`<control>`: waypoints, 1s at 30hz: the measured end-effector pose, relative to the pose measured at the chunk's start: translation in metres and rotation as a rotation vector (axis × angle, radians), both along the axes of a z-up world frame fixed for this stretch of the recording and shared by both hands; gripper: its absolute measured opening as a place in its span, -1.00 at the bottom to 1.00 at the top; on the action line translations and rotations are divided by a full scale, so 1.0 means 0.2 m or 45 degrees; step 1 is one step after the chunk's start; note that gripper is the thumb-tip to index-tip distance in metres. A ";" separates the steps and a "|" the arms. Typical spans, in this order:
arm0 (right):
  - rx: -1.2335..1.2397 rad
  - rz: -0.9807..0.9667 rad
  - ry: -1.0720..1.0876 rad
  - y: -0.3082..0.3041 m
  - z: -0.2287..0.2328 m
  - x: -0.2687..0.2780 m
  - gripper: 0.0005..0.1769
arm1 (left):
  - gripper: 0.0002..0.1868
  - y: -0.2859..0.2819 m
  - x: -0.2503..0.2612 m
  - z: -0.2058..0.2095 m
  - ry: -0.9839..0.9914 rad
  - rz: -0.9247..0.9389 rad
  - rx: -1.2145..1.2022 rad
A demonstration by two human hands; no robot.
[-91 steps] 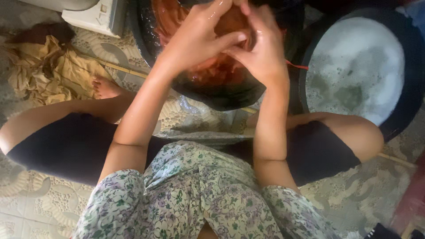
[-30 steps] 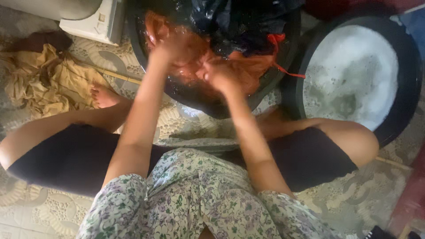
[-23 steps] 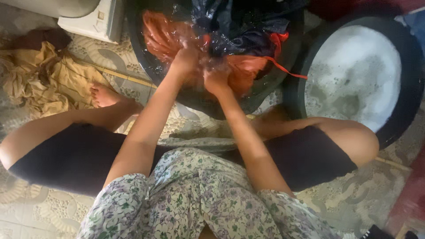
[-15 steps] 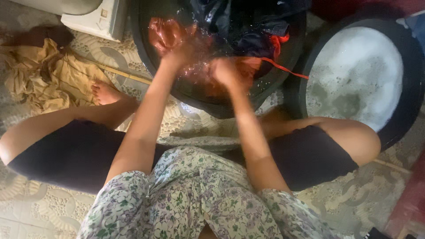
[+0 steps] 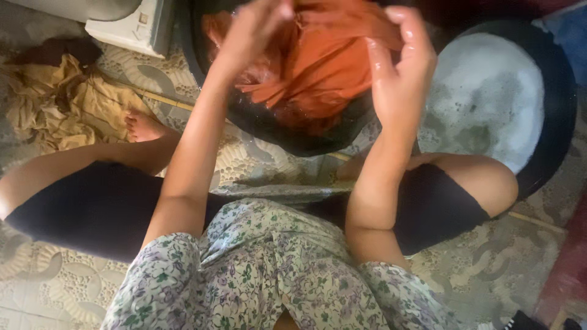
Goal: The person sits on the floor and hand-washes clothes in a black basin filled with soapy water. They scrub a dark garment, wring it out, and then transfer it to a second basin. They then pick up an orange garment and begin scrubbing it in the second basin.
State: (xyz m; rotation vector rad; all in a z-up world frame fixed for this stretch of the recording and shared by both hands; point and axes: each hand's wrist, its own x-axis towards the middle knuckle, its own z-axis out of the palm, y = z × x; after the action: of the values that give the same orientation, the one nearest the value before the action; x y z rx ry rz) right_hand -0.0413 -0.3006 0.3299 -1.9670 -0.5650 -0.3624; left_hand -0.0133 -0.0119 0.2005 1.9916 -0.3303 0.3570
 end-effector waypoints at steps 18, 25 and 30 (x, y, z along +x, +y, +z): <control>-1.204 0.171 0.391 0.46 -1.43 0.13 -0.46 | -0.55 0.08 -0.02 -0.30 0.862 0.149 0.786; -1.133 0.209 0.373 0.44 -1.72 0.12 -0.64 | -0.27 0.06 -0.03 -0.71 0.973 0.128 0.847; -1.143 0.054 0.175 0.46 -1.70 0.12 -0.51 | -0.34 0.13 0.00 -0.85 0.831 -0.031 0.800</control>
State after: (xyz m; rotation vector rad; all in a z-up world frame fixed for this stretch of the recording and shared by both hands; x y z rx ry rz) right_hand -0.0163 -0.2088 -0.0110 -2.7986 -0.7561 0.0904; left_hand -0.0130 0.0150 0.0302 2.5716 -0.0409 -0.4762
